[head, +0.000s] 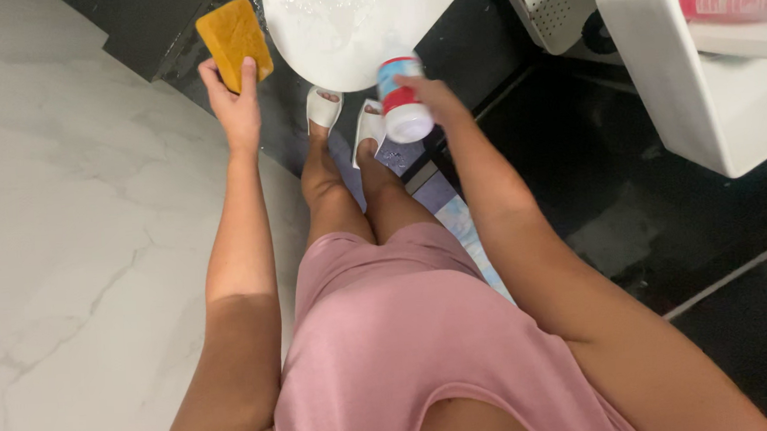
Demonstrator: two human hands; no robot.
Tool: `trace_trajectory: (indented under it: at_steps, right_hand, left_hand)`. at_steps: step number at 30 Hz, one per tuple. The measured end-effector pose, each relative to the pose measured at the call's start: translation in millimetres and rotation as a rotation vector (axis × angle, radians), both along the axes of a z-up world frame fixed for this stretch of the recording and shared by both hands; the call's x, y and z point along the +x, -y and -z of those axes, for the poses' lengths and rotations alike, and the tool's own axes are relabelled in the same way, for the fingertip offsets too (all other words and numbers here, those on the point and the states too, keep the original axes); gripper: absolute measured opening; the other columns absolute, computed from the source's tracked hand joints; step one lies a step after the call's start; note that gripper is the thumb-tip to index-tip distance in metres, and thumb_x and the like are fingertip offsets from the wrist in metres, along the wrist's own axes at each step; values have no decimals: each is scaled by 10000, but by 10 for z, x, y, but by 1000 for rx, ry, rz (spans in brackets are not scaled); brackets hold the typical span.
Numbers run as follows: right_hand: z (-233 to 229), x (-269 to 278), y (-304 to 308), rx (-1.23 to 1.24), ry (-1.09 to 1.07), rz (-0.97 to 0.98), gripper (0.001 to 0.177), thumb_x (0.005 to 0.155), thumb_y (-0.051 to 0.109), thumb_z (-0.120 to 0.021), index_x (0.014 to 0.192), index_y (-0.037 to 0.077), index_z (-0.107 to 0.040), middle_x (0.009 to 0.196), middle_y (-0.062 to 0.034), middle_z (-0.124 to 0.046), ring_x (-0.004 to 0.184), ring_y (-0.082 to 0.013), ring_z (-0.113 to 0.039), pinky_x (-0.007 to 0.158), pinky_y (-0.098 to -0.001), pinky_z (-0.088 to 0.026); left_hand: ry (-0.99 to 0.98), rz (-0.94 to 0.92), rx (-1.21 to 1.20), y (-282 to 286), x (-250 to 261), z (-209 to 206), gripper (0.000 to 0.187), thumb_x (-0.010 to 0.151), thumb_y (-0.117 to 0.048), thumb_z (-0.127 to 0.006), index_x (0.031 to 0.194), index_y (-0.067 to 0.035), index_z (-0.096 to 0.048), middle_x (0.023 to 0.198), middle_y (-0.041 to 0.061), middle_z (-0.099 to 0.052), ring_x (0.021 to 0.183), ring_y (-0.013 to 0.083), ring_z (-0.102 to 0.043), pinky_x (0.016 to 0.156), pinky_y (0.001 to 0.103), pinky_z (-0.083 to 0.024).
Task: The person scrubs a small figurine in the sink, rinses it, and places it on the toilet tank. They then wipe the sink basin and faucet, pick up a sponge and cleaning products, and spray and wipe the tiled wall.
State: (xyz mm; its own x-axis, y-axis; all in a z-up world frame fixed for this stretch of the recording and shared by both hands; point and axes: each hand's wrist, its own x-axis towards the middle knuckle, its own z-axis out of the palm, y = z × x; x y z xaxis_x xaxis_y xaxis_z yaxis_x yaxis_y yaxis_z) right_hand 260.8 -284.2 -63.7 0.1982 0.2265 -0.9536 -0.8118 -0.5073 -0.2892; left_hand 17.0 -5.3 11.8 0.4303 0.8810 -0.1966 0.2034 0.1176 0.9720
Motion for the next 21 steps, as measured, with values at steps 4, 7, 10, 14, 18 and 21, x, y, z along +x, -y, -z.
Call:
trace_trajectory:
  at_steps: [4,7,10,14,18,21]
  right_hand:
    - [-51,27,99,9,-24,-16,553,834,294,-814,1187,-102,-658,993,-202,-777,781,-287,-791,696,-413,-656]
    - [45,-354,-166,61,-40,-124,603,780,314,-847,1193,-87,-670,1005,-220,-766,787,-284,-780,696,-413,-648]
    - [104,-814,-385,132,-37,-241,664,723,325,-899,1186,-104,-691,1040,-217,-767,809,-262,-789,708,-403,-659]
    - [158,-933,-350,104,-16,-283,707,709,285,-914,1226,-64,-581,1045,-207,-750,816,-281,-792,706,-432,-658]
    - [81,-440,191,-29,64,-337,640,759,354,-883,1165,-118,-735,998,-195,-761,757,-269,-763,690,-389,-622]
    - [27,-1,468,-105,59,-136,616,770,344,-851,1159,-99,-674,975,-194,-775,777,-294,-789,693,-415,-653]
  left_hand:
    - [32,-28,1,26,-91,106,284,1054,-160,-721,1157,-22,-495,1116,74,-613,1065,148,-578,995,298,-486]
    - [44,-67,-30,88,-144,202,288,1045,-160,-721,1148,-23,-489,1103,69,-601,1045,145,-571,975,297,-486]
    - [48,-86,-5,167,-155,260,281,1052,-153,-728,1150,-17,-503,1106,73,-593,1046,148,-566,976,303,-492]
    - [52,-98,-14,251,-156,323,295,1042,-164,-732,1156,-21,-500,1097,74,-610,1033,147,-573,961,304,-499]
    - [11,-82,0,280,-181,391,306,1039,-173,-739,1162,-27,-499,1095,80,-625,1031,156,-587,961,310,-501]
    - [-144,-59,246,307,-218,434,329,1037,-150,-782,1161,-16,-509,1134,111,-570,1068,198,-563,983,345,-471]
